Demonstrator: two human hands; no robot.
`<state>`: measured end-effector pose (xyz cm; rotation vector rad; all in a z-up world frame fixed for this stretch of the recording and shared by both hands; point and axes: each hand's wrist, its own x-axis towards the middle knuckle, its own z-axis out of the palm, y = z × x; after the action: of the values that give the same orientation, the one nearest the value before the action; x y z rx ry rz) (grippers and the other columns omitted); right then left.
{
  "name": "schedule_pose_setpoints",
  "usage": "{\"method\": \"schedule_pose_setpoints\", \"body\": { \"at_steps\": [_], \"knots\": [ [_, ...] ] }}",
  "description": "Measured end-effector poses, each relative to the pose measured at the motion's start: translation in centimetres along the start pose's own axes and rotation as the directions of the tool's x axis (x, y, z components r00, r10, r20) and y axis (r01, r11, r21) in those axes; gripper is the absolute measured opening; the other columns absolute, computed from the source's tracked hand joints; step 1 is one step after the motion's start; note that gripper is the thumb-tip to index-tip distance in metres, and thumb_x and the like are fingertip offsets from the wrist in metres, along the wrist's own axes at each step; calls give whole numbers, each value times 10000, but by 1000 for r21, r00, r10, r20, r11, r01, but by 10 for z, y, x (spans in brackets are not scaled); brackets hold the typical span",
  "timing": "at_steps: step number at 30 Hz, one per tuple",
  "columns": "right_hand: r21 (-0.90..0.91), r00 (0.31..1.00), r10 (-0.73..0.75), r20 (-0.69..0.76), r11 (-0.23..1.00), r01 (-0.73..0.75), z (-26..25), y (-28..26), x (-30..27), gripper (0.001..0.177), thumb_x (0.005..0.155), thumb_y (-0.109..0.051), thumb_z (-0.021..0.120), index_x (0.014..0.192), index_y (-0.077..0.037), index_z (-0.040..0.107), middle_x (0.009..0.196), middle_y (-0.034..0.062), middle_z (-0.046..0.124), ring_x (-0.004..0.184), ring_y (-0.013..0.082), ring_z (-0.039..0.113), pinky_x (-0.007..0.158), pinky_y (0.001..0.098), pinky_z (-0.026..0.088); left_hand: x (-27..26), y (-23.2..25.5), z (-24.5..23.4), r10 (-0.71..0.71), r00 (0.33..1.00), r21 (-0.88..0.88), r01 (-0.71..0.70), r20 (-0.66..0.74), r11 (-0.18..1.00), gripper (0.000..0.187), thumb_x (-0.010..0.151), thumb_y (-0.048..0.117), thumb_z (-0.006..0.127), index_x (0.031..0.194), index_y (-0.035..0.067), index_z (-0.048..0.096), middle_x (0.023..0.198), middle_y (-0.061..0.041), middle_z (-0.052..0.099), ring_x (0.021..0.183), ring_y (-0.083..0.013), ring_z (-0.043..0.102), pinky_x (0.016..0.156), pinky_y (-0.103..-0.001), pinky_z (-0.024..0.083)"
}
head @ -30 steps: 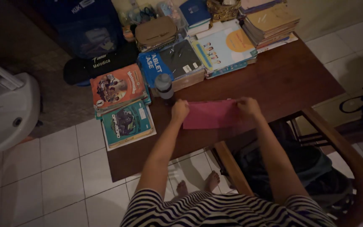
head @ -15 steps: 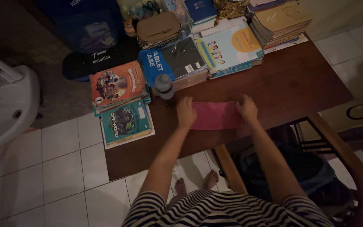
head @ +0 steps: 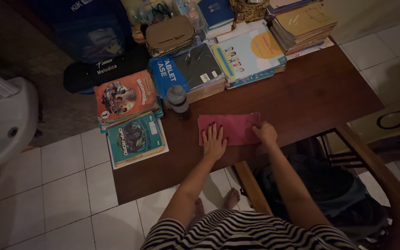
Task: Wiping a marble table with a cloth and organizing items on it.
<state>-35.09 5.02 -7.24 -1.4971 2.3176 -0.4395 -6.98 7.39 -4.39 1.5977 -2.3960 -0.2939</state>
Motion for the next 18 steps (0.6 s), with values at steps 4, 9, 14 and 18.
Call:
{"method": "schedule_pose_setpoints", "body": {
  "at_steps": [4, 9, 14, 18],
  "knots": [
    [160, 1000, 1, 3, 987, -1, -15, -18, -4, 486, 804, -470, 790, 1110, -97, 731, 1102, 193, 741, 1065, 376, 703, 917, 474, 556, -16, -2, -6, -20, 1000, -17, 20, 0, 1000, 669, 1008, 422, 480, 1587, 106, 367, 1680, -198, 180, 1542, -381, 149, 1213, -627, 46],
    [80, 993, -116, -33, 990, 118, -42, -76, -29, 463, 867, -363, 759, 1212, -93, 610, 1062, 203, 750, 988, 405, 714, 831, 519, 573, -48, -20, -30, 48, 997, 35, -50, 62, 998, 598, 1041, 379, 432, 1580, 123, 390, 1680, -159, 241, 1547, -342, 194, 1225, -644, 39],
    [48, 980, -179, 84, 983, 176, -25, -136, -46, 766, 844, -337, 740, 1475, -113, 367, 1001, 245, 729, 873, 442, 705, 751, 554, 563, -54, -37, -17, -45, 999, 30, 45, -8, 999, 582, 1050, 366, 438, 1567, 102, 401, 1676, -161, 245, 1538, -364, 190, 1214, -627, 53],
    [240, 932, -336, 135, 924, 298, 18, -140, -47, 626, 901, -393, 689, 1424, -145, 450, 963, 239, 725, 844, 436, 708, 722, 543, 577, -53, -32, -26, -115, 993, 18, 115, -5, 993, 601, 1013, 347, 464, 1561, 103, 413, 1675, -162, 250, 1540, -348, 208, 1232, -597, 88]
  ]
}}
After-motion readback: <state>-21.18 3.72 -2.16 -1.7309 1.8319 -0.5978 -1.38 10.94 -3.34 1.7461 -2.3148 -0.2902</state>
